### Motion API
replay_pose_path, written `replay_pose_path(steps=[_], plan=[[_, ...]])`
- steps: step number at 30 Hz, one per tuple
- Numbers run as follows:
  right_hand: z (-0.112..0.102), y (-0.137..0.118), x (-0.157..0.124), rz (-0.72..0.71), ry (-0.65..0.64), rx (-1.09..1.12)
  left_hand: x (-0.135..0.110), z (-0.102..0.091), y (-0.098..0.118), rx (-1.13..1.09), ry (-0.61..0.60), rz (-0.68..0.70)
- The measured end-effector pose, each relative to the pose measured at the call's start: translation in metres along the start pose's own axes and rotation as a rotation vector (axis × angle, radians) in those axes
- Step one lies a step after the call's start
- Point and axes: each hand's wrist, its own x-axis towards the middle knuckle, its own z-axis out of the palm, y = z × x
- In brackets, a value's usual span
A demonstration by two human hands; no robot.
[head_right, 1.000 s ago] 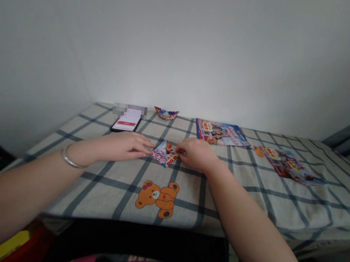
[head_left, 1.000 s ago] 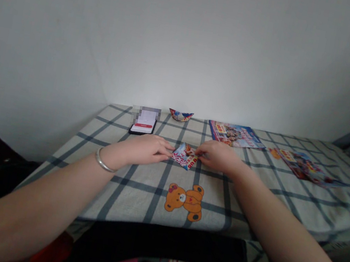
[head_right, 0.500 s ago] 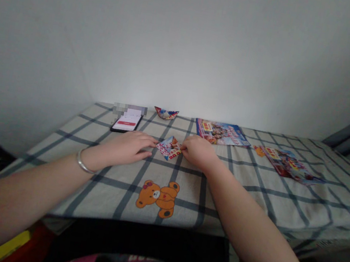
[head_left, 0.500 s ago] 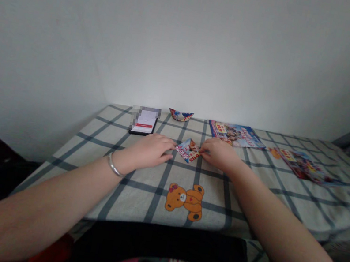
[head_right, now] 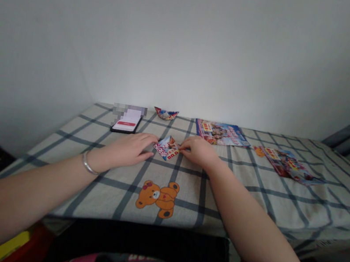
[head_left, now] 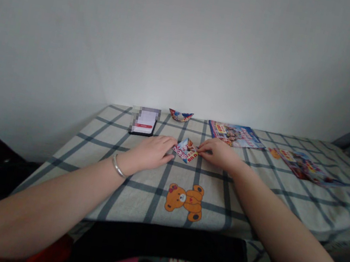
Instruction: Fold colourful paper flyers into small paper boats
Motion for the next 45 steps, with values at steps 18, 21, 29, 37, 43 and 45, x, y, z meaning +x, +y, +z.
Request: replay_pose_path(steps=[18,21,29,37,43,45], plan=[[0.003,-0.017,0.000,-0.114,0.027,0.044,-0.004,0.012,-0.003,0.028,-0.006,0.077],[0.002,-0.018,0.000,-0.091,0.029,0.035,-0.005,0.013,-0.004,0.026,-0.026,0.061],[0.001,-0.018,0.000,-0.066,0.029,0.000,-0.002,0.011,-0.003,0.011,0.042,-0.007],[0.002,-0.015,-0.001,-0.044,0.019,-0.011,0.003,0.003,0.002,-0.189,0.066,-0.098],[0.003,-0.015,-0.001,-0.049,0.031,-0.016,0.004,-0.002,0.007,-0.417,0.186,-0.144],[0.004,-0.014,0.000,-0.057,0.036,-0.011,0.004,-0.002,0.007,-0.474,0.231,-0.142]])
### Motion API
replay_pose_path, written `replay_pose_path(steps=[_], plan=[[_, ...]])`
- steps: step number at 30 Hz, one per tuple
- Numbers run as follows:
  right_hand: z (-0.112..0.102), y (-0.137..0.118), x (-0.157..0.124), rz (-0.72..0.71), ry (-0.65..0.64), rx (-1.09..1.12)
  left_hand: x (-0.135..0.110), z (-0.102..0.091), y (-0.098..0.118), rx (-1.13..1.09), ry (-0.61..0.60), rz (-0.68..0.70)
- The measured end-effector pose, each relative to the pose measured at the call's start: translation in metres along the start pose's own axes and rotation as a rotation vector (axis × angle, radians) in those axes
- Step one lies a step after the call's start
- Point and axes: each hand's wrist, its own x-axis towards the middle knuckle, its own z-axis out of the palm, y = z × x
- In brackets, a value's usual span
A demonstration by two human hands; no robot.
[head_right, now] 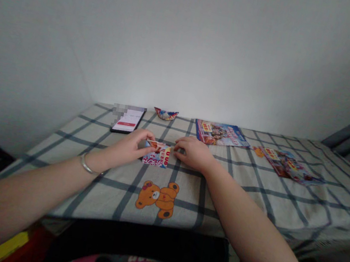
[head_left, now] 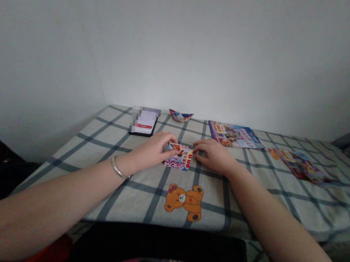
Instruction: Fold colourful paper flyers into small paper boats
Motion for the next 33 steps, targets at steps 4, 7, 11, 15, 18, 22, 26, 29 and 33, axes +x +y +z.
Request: replay_pose_path(steps=[4,7,11,15,18,22,26,29,33], plan=[[0.002,0.002,0.000,-0.010,0.004,0.013,0.001,-0.002,-0.002,-0.084,0.095,0.019],[0.002,0.003,0.000,-0.005,0.009,0.010,0.002,-0.004,-0.003,-0.077,0.176,0.105],[0.001,0.001,-0.001,0.015,0.014,-0.007,0.003,-0.005,-0.004,0.009,0.211,0.298],[0.001,0.000,0.000,0.059,0.031,-0.029,0.001,-0.002,-0.005,0.092,0.113,0.325],[0.002,0.002,-0.001,0.080,0.042,-0.039,-0.001,0.000,-0.004,0.041,-0.027,0.330],[0.004,0.006,-0.001,0.078,0.031,-0.029,-0.001,0.000,-0.004,0.012,-0.146,0.346],[0.005,0.006,-0.001,0.064,0.019,-0.012,-0.001,0.001,-0.007,0.086,-0.206,0.349],[0.004,0.004,0.000,0.047,0.007,-0.002,-0.001,0.001,-0.010,0.154,-0.230,0.349],[0.003,0.004,0.000,0.017,-0.002,0.016,-0.001,0.001,-0.012,0.262,-0.238,0.356]])
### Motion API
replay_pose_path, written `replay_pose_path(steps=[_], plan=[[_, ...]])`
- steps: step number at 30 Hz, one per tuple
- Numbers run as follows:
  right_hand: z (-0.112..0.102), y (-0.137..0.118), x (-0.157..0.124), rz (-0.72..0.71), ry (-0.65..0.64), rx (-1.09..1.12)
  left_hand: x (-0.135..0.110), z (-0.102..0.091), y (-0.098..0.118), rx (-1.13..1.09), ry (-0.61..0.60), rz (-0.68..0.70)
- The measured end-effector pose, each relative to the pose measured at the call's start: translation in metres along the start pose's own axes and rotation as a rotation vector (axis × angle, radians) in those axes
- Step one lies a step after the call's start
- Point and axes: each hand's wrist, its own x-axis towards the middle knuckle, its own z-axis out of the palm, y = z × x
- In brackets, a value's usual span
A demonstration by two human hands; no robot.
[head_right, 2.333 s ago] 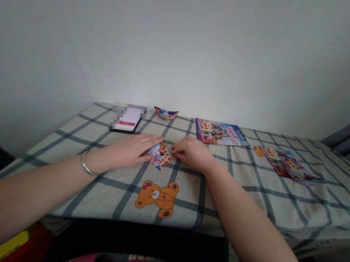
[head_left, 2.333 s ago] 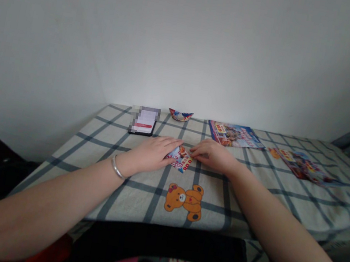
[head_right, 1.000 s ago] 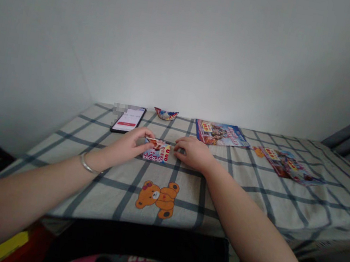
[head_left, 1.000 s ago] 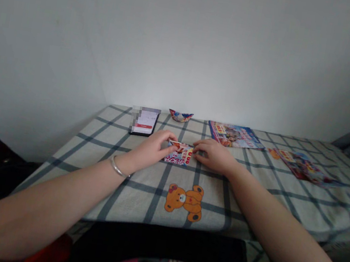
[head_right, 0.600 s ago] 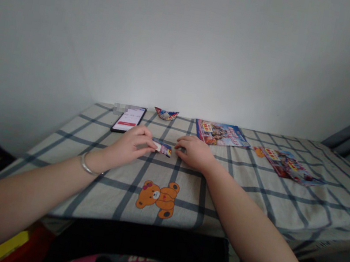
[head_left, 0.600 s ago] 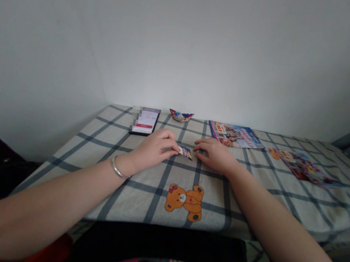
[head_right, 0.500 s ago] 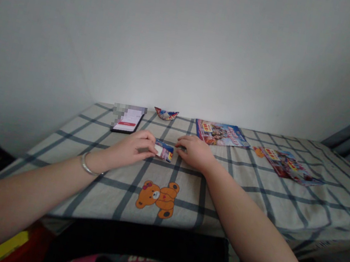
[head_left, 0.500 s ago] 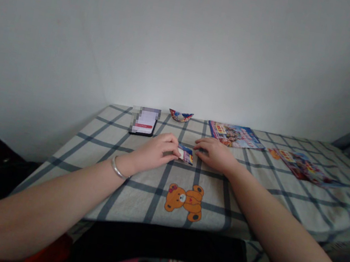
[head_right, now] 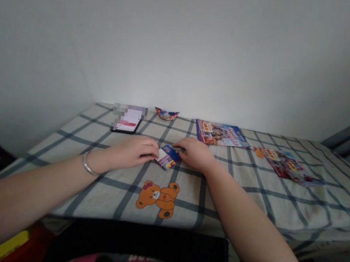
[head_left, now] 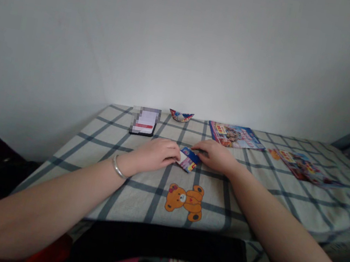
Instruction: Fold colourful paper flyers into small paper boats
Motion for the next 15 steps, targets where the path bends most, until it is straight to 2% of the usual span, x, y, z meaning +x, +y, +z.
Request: replay_pose_path(steps=[8,15], plan=[[0.003,0.005,0.001,-0.061,0.011,0.041,0.003,-0.012,0.006,0.389,-0.041,0.091],[0.003,0.003,0.000,-0.097,0.049,0.062,0.001,-0.010,0.013,0.377,-0.061,-0.058]])
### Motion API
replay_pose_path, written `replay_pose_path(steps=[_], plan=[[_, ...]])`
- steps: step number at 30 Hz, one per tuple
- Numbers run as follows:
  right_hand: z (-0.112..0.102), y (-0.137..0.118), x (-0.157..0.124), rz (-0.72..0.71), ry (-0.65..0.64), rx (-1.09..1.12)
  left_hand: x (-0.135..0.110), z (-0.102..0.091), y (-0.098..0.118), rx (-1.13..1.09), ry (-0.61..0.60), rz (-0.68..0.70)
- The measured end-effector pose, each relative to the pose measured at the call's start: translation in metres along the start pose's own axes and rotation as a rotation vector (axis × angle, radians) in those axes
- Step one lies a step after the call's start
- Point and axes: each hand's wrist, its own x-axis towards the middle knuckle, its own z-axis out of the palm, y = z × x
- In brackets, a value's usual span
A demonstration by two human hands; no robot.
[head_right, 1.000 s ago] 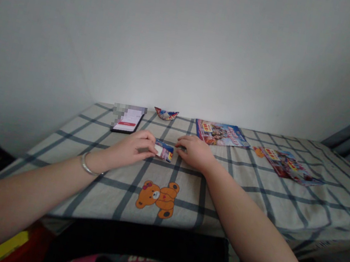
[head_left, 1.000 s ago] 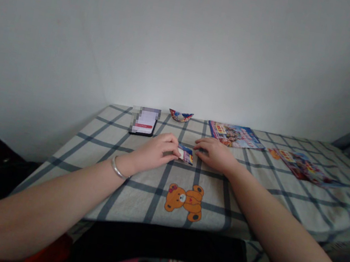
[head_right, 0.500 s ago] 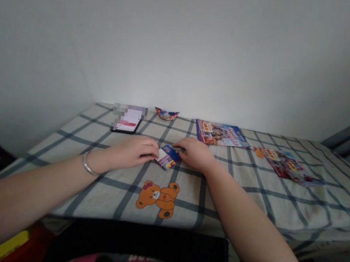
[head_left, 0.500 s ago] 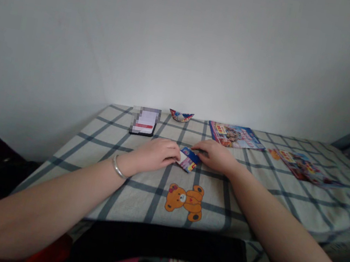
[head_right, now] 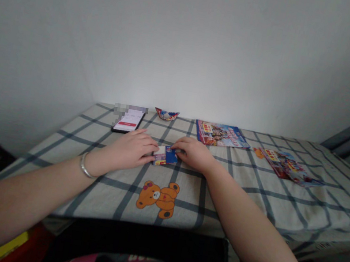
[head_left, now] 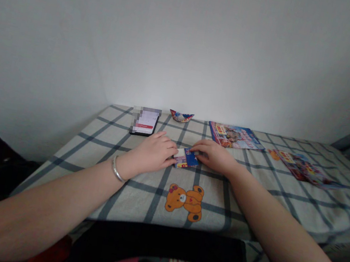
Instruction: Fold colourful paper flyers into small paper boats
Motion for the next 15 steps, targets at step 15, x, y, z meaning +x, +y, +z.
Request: replay_pose_path(steps=[15], plan=[[-0.003,-0.010,0.003,-0.119,-0.034,-0.016,-0.001,0.007,0.001,-0.056,0.016,0.032]])
